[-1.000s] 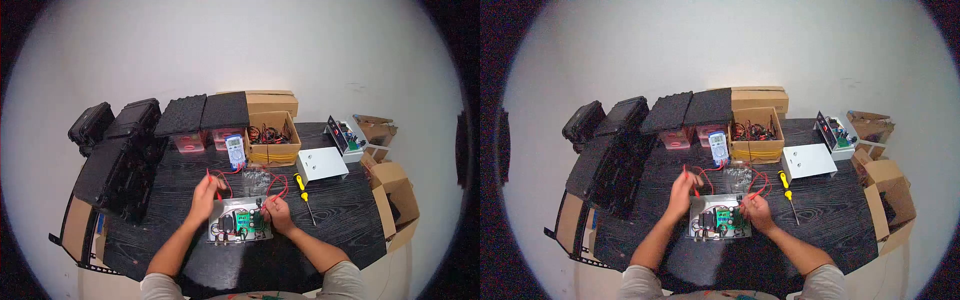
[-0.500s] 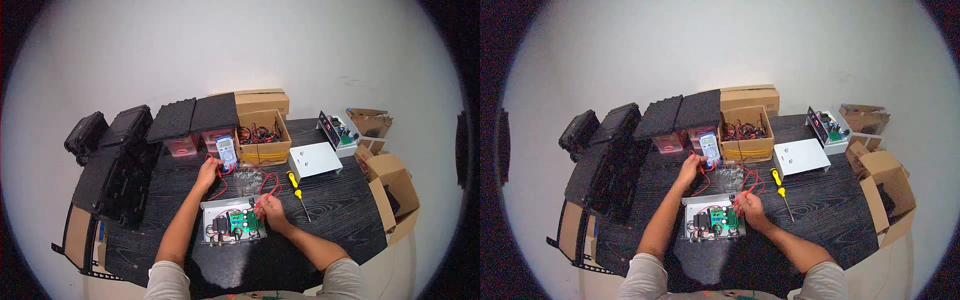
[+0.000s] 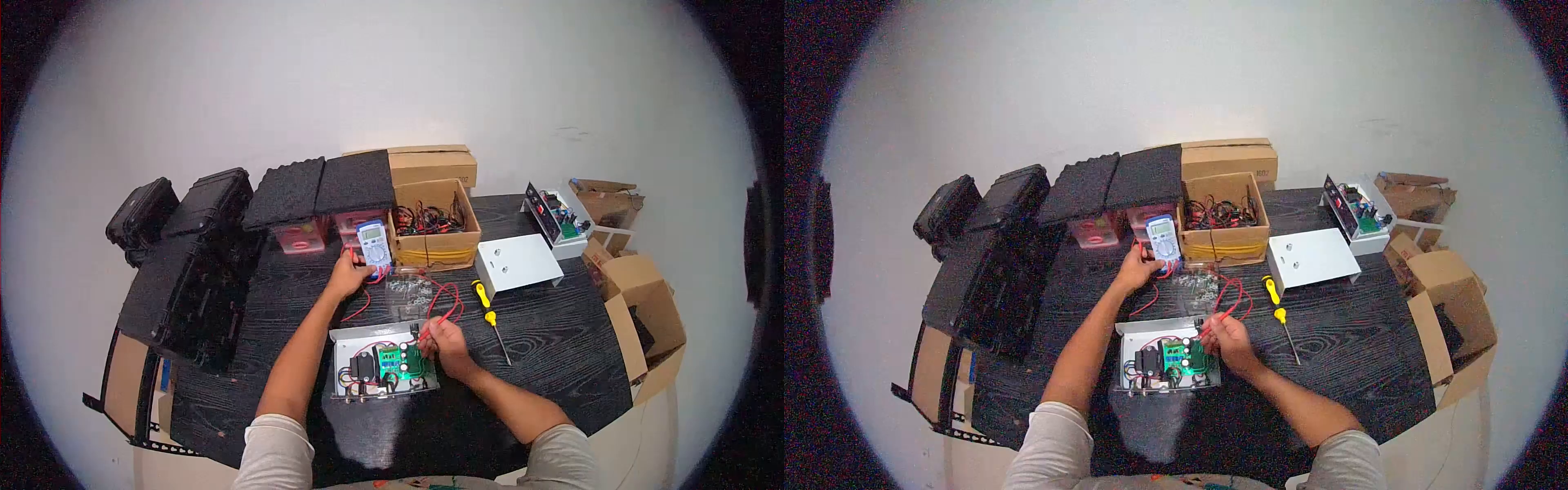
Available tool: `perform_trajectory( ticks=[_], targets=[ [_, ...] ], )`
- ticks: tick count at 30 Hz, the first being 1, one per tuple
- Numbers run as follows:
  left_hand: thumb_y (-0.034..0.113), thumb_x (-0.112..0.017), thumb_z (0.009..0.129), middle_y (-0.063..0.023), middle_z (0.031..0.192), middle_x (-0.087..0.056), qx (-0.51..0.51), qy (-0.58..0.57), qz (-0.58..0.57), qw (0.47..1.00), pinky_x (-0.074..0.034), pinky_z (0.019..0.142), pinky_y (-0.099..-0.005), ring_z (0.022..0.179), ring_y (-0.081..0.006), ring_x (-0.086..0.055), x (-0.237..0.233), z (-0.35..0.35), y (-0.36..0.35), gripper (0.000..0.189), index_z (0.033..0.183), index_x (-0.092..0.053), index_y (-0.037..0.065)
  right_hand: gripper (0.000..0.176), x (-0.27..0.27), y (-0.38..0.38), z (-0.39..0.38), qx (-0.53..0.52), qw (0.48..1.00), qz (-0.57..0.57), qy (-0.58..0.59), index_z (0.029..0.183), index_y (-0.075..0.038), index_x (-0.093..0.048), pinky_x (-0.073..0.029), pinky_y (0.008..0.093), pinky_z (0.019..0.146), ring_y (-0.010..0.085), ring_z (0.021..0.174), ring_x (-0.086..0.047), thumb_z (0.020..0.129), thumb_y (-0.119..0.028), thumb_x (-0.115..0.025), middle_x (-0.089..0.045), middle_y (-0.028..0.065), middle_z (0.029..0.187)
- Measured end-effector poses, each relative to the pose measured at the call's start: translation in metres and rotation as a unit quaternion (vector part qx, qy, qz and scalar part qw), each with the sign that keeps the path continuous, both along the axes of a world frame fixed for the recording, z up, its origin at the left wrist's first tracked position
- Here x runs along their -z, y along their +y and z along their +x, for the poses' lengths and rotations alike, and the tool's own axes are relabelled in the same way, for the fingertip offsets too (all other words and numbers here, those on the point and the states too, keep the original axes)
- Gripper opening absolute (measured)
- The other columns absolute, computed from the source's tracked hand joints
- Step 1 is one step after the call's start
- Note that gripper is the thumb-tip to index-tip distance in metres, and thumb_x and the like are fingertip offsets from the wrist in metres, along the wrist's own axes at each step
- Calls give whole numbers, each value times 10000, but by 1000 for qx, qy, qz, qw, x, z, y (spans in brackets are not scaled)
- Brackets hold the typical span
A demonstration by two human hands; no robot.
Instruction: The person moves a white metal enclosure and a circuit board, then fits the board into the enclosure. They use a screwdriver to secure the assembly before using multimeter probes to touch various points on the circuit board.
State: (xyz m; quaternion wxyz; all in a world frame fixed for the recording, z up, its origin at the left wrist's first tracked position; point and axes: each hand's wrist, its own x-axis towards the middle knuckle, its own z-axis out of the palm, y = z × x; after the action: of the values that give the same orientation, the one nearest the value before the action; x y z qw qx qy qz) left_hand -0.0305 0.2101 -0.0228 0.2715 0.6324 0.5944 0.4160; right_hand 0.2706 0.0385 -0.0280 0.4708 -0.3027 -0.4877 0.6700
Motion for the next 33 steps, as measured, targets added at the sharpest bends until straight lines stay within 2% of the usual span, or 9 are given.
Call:
perform_trajectory(
  ticks=[7, 10, 13, 16, 19, 23, 29, 30, 33],
  targets=[
    [76, -774, 923, -51, 964, -652, 57, -27, -17, 998, -526, 778, -338, 868, -146, -628, 9, -6, 11, 339, 1094, -485, 36, 354, 2, 0, 0, 2, 1000, 2, -11, 1037, -81, -617, -463, 228, 539, 97, 627, -627, 1115, -393, -469, -698, 31, 806],
    [62, -764, 923, -47, 938, -626, 69, -24, -17, 997, -507, 769, -334, 853, -136, -597, -6, -7, -1, 293, 1032, -493, 58, 294, -2, -1, 1, -8, 1000, -6, 9, 1055, -68, -617, -500, 238, 595, 92, 654, -634, 1127, -314, -473, -688, 23, 802],
    [196, -705, 979, -113, 880, -623, 25, 113, 42, 992, -500, 749, -375, 787, -241, -606, -5, -16, -4, 234, 996, -546, 24, 289, -2, -1, 0, -3, 1000, -19, 10, 1059, -67, -618, -501, 244, 595, 93, 656, -635, 1127, -307, -471, -689, 22, 805],
    [243, -559, 1063, -39, 880, -549, -34, 101, 149, 983, -470, 784, -336, 823, -165, -537, -16, -12, -19, 224, 990, -568, 31, 351, -5, -4, -1, 16, 1000, 7, -15, 1028, -79, -616, -493, 252, 564, 109, 620, -632, 1117, -383, -465, -693, 30, 804],
    [279, -437, 1115, -123, 901, -621, -7, 19, 178, 984, -494, 798, -378, 859, -251, -614, -71, 1, -73, 330, 1036, -595, 1, 347, 3, -4, -2, 64, 994, 77, -42, 1014, -75, -622, -485, 249, 565, 105, 617, -623, 1118, -370, -469, -666, 21, 771],
    [270, -376, 1146, -104, 996, -630, 31, -63, 143, 987, -487, 790, -343, 835, -193, -577, -99, 25, -140, 377, 1026, -609, -1, 277, 10, -7, -5, 212, 962, 132, -114, 888, -38, -652, -513, 315, 591, 136, 634, -639, 1078, -207, -542, -657, 32, 725],
    [186, -562, 1049, -127, 988, -751, 165, 6, 160, 973, -504, 824, -403, 888, -279, -679, -97, 48, -188, 256, 944, -711, 6, 186, 9, -9, -5, 269, 878, 303, -253, 874, -25, -676, -481, 355, 542, 162, 549, -616, 999, -161, -649, -605, 73, 634],
    [179, -584, 1037, -125, 989, -749, 189, 30, 150, 970, -511, 841, -399, 924, -289, -702, -94, 45, -187, 222, 1013, -731, 14, 174, 13, -7, -5, 280, 878, 299, -250, 878, -25, -678, -477, 355, 538, 171, 543, -616, 990, -157, -660, -603, 79, 631],
    [168, -619, 1018, -127, 977, -751, 221, 33, 134, 965, -524, 846, -398, 913, -288, -710, -80, 42, -183, 190, 1008, -731, 15, 152, 11, -7, -6, 295, 876, 287, -252, 885, -24, -681, -466, 357, 530, 194, 528, -615, 971, -149, -681, -600, 91, 623]
  ],
)
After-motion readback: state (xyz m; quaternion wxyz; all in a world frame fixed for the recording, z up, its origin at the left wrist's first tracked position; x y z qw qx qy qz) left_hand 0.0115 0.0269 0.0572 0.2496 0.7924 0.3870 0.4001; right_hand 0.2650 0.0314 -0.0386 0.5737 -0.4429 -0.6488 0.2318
